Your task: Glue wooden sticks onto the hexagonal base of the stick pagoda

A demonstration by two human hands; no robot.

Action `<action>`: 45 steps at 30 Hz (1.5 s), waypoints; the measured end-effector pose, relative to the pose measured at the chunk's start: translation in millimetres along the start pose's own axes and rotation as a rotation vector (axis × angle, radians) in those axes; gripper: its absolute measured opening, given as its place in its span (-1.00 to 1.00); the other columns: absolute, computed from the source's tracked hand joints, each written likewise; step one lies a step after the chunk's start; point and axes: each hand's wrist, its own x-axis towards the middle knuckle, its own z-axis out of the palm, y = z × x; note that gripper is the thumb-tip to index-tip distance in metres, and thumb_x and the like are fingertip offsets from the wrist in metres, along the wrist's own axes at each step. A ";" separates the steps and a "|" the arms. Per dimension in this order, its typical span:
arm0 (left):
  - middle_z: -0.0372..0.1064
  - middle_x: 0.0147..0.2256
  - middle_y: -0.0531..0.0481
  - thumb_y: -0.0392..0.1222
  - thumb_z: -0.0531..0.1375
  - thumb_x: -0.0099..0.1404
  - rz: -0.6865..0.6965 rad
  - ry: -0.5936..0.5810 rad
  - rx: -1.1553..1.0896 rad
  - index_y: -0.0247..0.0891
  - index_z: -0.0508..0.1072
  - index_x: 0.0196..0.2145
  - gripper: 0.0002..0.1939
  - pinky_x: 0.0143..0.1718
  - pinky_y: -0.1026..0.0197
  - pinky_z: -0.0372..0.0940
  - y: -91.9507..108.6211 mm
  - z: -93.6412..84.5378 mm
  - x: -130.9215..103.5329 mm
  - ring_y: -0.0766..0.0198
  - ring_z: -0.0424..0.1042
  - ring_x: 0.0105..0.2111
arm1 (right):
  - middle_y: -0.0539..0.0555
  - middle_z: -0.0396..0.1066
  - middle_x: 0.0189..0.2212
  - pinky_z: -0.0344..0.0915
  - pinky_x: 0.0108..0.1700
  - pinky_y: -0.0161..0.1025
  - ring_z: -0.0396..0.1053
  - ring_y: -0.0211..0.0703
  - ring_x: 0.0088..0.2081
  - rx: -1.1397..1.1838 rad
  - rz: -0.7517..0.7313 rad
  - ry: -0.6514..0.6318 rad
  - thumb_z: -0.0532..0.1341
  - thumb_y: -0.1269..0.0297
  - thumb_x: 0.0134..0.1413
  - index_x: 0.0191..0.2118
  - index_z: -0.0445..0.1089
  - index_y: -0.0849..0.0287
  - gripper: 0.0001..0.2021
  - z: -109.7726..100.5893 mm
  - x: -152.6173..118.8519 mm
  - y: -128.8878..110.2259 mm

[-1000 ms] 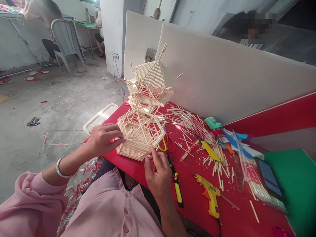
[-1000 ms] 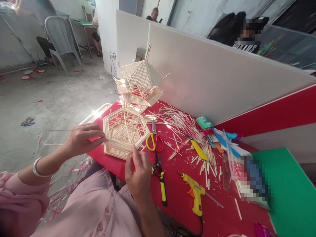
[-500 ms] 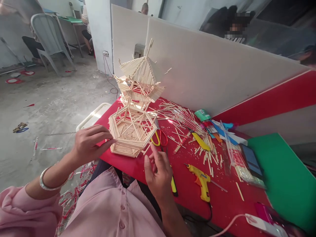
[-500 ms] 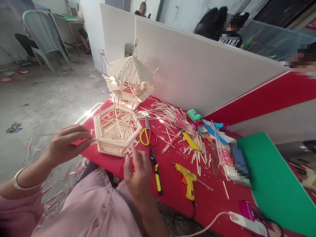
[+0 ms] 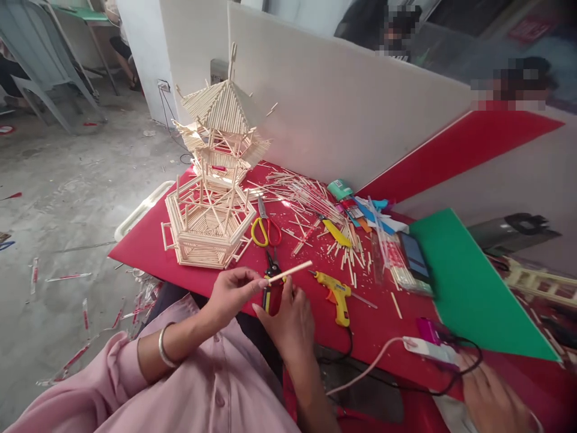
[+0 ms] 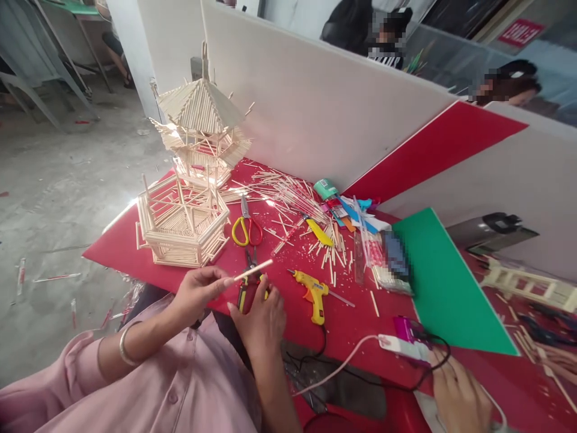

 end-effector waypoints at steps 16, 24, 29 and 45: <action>0.36 -0.55 0.03 0.13 0.38 0.04 0.207 0.194 0.160 -0.31 0.58 -0.49 -0.61 -0.48 0.32 0.18 0.2 23.1 29.7 0.38 0.23 -0.52 | 0.24 0.48 -0.29 0.40 -0.11 0.04 0.46 0.06 -0.20 1.483 0.022 -0.544 0.00 0.03 0.06 0.06 0.39 0.25 -0.45 -31.8 -15.7 42.9; 0.44 -0.54 -0.01 0.12 0.32 0.13 0.281 0.172 0.291 -0.29 0.58 -0.45 -0.63 -0.50 0.32 0.22 7.6 23.8 29.3 0.36 0.29 -0.54 | 0.21 0.33 0.12 0.22 0.21 0.13 0.23 0.12 0.22 0.839 -0.035 -0.239 0.15 0.41 -0.20 0.23 0.20 0.11 -0.27 -25.6 -9.5 36.9; 0.42 -0.53 0.01 0.02 0.24 0.24 0.361 0.115 0.454 -0.30 0.57 -0.44 -0.69 -0.45 0.32 0.21 3.5 23.4 27.5 0.35 0.31 -0.51 | 0.30 0.15 0.26 0.09 0.29 0.22 0.07 0.20 0.32 0.706 -0.084 -0.256 0.17 0.40 -0.15 0.34 0.00 0.20 -0.17 -18.8 0.0 35.3; 0.44 -0.53 -0.01 -0.07 0.11 0.39 0.520 -0.029 0.728 -0.26 0.51 -0.45 -0.67 -0.45 0.34 0.23 10.7 14.2 20.8 0.34 0.38 -0.53 | 0.23 0.20 0.26 0.14 0.26 0.25 0.13 0.15 0.30 0.806 -0.184 -0.219 0.15 0.48 -0.16 0.33 0.03 0.06 -0.17 -16.8 1.2 40.6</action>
